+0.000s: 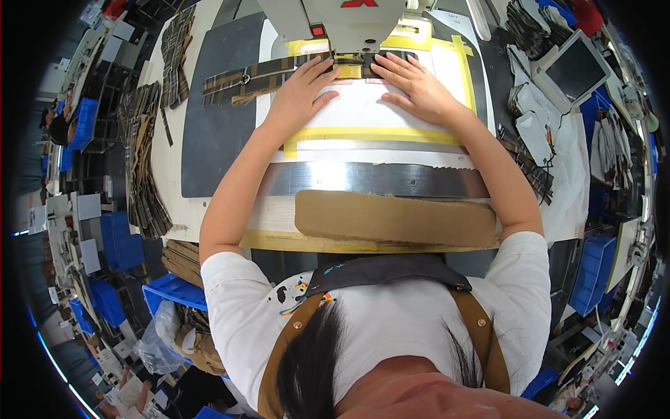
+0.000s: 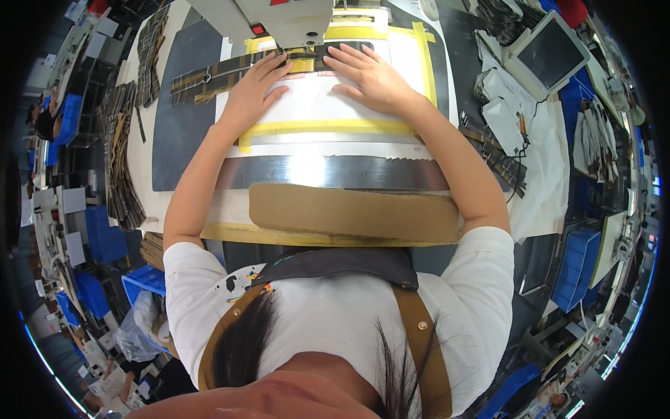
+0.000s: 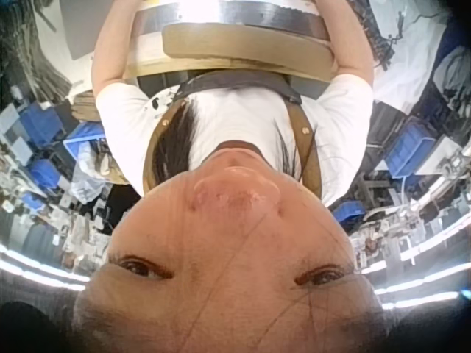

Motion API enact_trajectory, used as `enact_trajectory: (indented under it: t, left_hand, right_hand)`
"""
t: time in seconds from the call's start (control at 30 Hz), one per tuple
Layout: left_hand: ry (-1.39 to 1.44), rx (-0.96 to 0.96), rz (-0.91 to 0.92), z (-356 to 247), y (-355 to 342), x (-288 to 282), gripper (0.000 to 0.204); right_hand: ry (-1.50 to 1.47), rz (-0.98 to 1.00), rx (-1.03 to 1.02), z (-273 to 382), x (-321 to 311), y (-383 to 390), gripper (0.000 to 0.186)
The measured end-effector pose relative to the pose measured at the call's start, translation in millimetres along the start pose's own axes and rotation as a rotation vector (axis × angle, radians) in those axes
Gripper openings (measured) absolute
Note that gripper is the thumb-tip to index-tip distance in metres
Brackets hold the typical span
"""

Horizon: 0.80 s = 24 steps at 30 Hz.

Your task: The person operates an industrial sewing machine to sew plaid fabric strips, aligning them by hand as they are fed through the machine.

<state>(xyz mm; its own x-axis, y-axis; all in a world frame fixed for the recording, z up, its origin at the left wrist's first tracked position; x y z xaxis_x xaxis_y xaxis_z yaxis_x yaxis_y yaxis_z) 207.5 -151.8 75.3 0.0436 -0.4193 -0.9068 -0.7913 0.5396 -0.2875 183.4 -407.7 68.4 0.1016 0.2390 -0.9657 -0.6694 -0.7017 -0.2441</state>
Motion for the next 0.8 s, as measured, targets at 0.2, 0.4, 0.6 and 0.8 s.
enact_trajectory:
  t: [0.2, 0.4, 0.6, 0.8]
  left_hand:
    - [-0.028, 0.027, -0.029, 4.4, -3.6, 2.7, 0.051]
    - [0.006, 0.031, -0.045, 8.1, -4.9, 2.7, 0.05]
    - [0.039, -0.003, -0.025, 12.9, -4.8, 2.9, 0.052]
    - [-0.068, -0.066, -0.061, 34.1, 6.9, 11.6, 0.058]
  right_hand:
    - [0.008, -0.011, 0.007, -5.7, 0.7, -0.5, 0.06]
    - [0.021, -0.016, 0.015, -8.9, 2.1, -4.1, 0.06]
    - [-0.002, 0.009, 0.018, -13.0, -0.1, -7.8, 0.062]
    - [0.02, 0.003, 0.017, -17.8, 2.0, -9.2, 0.062]
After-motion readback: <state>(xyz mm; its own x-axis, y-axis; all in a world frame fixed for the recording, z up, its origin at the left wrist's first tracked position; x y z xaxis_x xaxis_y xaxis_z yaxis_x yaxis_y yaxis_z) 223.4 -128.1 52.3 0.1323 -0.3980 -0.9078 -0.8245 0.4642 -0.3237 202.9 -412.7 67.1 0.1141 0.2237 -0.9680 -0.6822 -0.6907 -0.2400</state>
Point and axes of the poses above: each hand's wrist, its own y-axis away from the middle knuckle, its own x-axis out of the palm, z = x × y, the point moved 5 cm from there along -y, towards the middle knuckle, and after that the axes turned 10 degrees about -x, right-handed, at the moved point
